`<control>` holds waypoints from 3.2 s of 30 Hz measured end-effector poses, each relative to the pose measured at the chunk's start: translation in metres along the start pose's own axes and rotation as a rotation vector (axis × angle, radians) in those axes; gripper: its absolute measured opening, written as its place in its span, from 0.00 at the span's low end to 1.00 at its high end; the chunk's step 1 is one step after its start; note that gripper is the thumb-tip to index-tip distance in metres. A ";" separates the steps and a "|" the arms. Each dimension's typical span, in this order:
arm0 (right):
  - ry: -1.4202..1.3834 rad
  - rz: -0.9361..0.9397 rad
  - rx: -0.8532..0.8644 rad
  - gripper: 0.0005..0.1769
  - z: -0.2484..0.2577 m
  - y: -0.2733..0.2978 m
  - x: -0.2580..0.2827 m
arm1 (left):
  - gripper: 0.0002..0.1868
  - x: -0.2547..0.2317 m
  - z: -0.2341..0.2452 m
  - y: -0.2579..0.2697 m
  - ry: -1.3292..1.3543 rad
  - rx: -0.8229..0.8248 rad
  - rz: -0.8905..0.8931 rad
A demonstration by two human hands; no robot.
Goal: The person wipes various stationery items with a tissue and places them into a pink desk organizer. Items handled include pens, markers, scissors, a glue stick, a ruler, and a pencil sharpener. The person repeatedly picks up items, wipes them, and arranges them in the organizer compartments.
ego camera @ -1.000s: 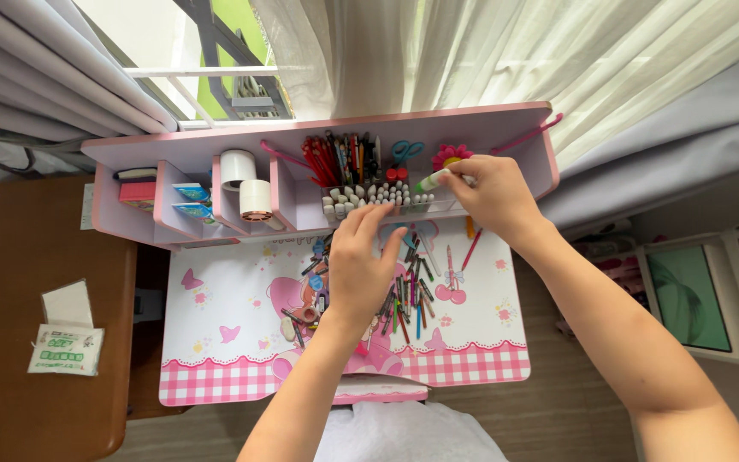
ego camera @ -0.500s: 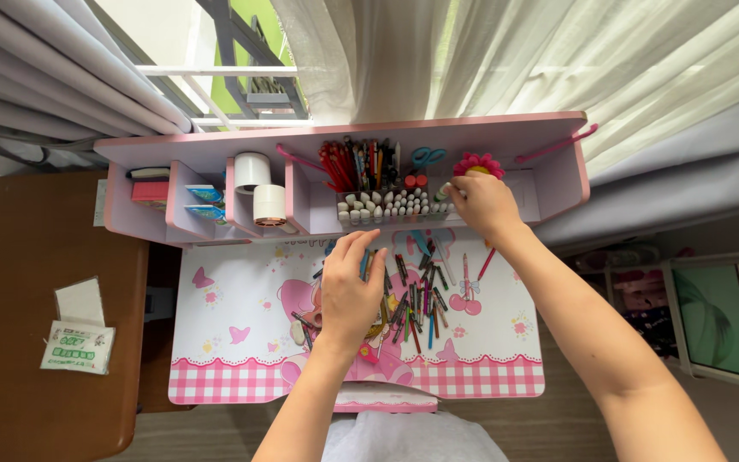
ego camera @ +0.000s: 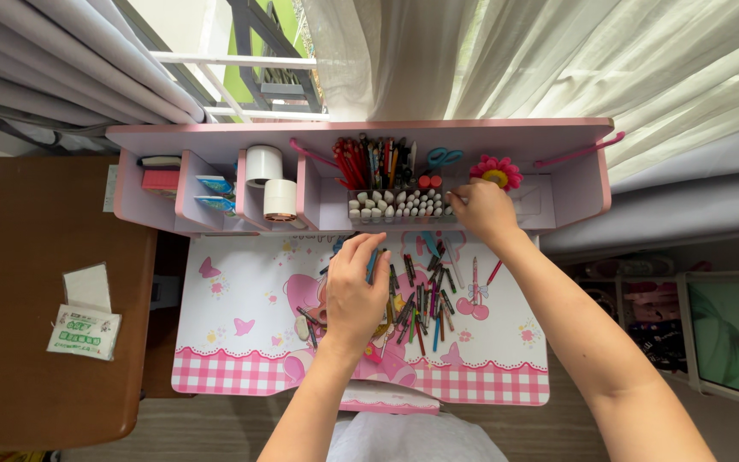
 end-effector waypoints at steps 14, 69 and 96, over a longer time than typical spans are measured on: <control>-0.315 -0.043 -0.123 0.15 0.051 0.013 0.004 | 0.14 -0.011 0.000 -0.014 -0.003 -0.007 -0.017; -0.708 -0.247 0.336 0.16 0.065 0.127 0.043 | 0.22 -0.024 -0.033 0.006 0.441 0.397 0.227; -0.865 0.268 -0.345 0.12 0.161 0.169 0.136 | 0.14 -0.072 -0.029 0.021 0.913 0.462 0.377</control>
Point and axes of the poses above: each hand's wrist, its own y-axis away from the middle knuckle, its own z-axis out of the back of the hand, x = y × z, the point moved 3 cm from there along -y, towards the middle knuckle, and after that the axes turned 6 degrees about z, right-handed, at the moved point
